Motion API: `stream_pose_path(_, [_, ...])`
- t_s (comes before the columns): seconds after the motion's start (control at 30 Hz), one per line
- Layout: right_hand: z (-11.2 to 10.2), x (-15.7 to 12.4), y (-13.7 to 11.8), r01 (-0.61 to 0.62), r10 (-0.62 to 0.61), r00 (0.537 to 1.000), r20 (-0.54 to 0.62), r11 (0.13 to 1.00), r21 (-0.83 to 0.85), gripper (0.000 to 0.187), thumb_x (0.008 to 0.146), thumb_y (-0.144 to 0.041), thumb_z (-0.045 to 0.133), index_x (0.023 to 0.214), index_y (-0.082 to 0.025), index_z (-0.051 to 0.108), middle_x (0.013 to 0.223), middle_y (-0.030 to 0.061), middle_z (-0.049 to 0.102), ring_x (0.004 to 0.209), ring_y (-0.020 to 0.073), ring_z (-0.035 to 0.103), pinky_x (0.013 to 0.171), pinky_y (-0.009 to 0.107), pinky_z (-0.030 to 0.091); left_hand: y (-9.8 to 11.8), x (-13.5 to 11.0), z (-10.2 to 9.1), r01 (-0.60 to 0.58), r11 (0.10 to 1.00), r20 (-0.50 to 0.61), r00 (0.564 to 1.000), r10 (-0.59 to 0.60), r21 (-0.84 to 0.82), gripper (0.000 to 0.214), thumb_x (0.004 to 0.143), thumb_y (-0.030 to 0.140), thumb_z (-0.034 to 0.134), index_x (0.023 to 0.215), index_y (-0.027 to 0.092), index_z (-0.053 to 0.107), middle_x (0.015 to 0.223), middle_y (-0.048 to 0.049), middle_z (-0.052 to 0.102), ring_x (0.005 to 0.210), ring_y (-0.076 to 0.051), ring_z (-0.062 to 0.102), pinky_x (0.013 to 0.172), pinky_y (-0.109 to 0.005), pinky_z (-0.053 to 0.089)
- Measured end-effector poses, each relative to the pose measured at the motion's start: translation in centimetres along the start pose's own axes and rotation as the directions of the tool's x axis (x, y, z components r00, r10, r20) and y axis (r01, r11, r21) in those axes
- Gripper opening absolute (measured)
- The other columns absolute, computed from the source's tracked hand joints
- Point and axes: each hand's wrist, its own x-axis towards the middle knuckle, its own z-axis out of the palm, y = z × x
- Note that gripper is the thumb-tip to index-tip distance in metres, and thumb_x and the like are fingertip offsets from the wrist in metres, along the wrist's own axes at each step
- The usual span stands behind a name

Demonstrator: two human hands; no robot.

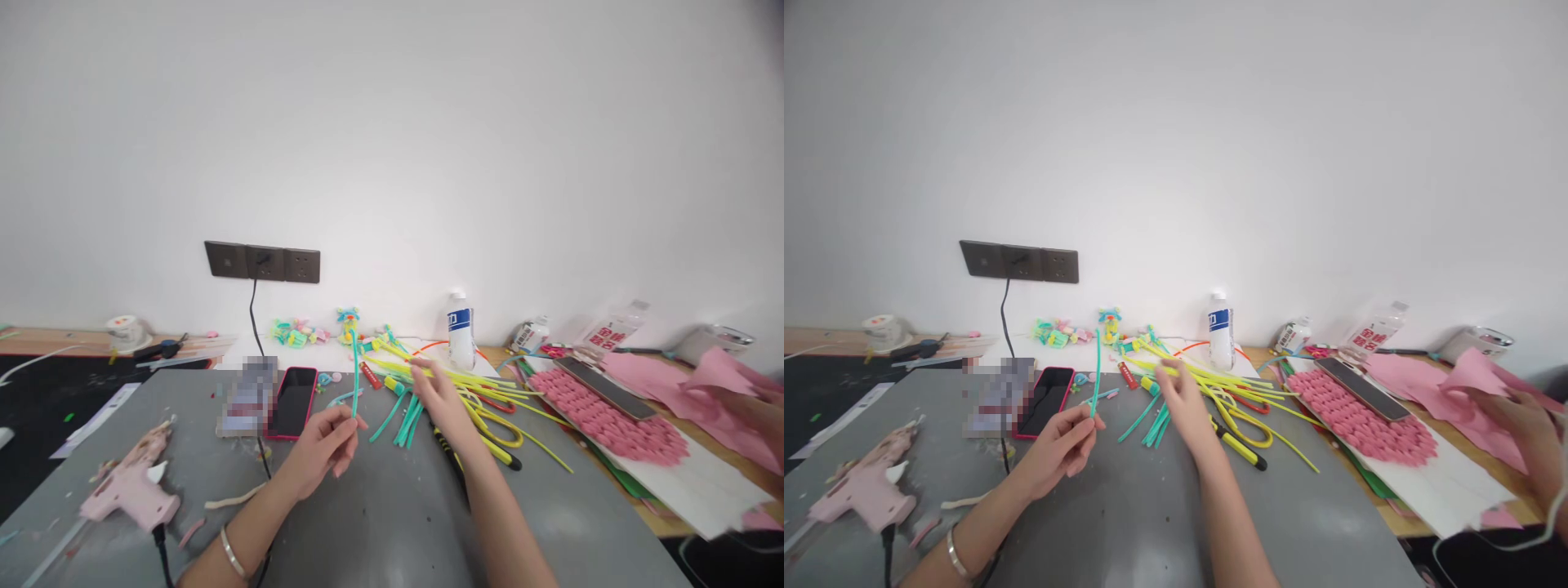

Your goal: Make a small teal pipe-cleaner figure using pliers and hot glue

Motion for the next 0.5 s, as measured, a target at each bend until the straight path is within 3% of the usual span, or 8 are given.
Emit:
stream_pose_path(0.03, [0.9,-0.7,-0.7,0.014,-0.031,0.981,0.189,0.996,0.088,0.047,0.082,-0.062,0.058,0.104,-0.02,0.061,0.058,-0.0061,0.044,0.051,0.0146,0.042,0.05,0.027,0.029,-0.1,0.0,0.0,0.013,1.0,0.008,1.0,-0.014,0.014,0.042,0.077,0.054,0.074,0.082,0.014,0.065,0.052,0.0054,0.054,0.032,-0.003,0.036,0.034,-0.017,0.023])
stream_pose_path(0.07, [1.9,-1.3,-1.3,0.014,-0.064,0.935,0.349,0.989,0.145,0.042,0.084,-0.059,0.06,0.103,-0.021,0.062,0.064,-0.0041,0.05,0.055,0.0143,0.046,0.052,0.027,0.033,-0.1,0.1,0.0,0.025,0.999,0.018,1.0,-0.026,0.032,0.042,0.077,0.054,0.074,0.082,0.013,0.066,0.053,0.0044,0.056,0.032,-0.003,0.038,0.034,-0.017,0.024])
stream_pose_path(0.13, [3.6,-1.9,-2.1,-0.008,-0.099,0.847,0.522,0.98,0.198,0.035,0.084,-0.052,0.066,0.099,-0.022,0.063,0.07,-0.0029,0.055,0.059,0.0133,0.05,0.056,0.026,0.038,-0.3,0.1,-0.1,0.05,0.997,0.047,0.997,-0.053,0.064,0.044,0.076,0.055,0.074,0.082,0.012,0.068,0.054,0.0019,0.059,0.032,-0.004,0.042,0.034,-0.017,0.027])
stream_pose_path(0.27, [5.3,-1.2,-1.2,-0.124,-0.073,0.804,0.59,0.95,0.287,0.037,0.085,-0.055,0.065,0.08,-0.019,0.059,0.058,-0.0065,0.048,0.047,0.0082,0.042,0.047,0.022,0.031,-0.4,0.1,-0.3,0.091,0.996,0.111,0.989,-0.093,0.027,0.045,0.079,0.056,0.071,0.084,0.011,0.07,0.063,-0.003,0.065,0.036,-0.006,0.05,0.037,-0.018,0.036])
stream_pose_path(0.4, [5.5,0.2,0.8,-0.278,-0.098,0.768,0.632,0.839,0.468,0.038,0.082,-0.056,0.068,0.085,-0.021,0.055,0.059,-0.0092,0.047,0.041,0.0052,0.033,0.044,0.02,0.028,-0.1,0.0,-0.6,0.184,0.978,0.135,0.976,-0.17,-0.095,0.043,0.079,0.055,0.072,0.087,0.012,0.069,0.068,-0.0011,0.061,0.041,-0.006,0.049,0.037,-0.018,0.043])
stream_pose_path(0.5, [5.8,0.3,1.8,-0.28,-0.15,0.736,0.66,0.821,0.499,0.034,0.083,-0.05,0.07,0.084,-0.02,0.055,0.058,-0.0088,0.048,0.042,0.0055,0.037,0.044,0.02,0.028,0.1,0.0,-0.8,0.233,0.964,0.129,0.968,-0.217,-0.131,0.036,0.075,0.046,0.079,0.083,0.014,0.066,0.066,0.0016,0.057,0.043,-0.005,0.046,0.037,-0.017,0.042])
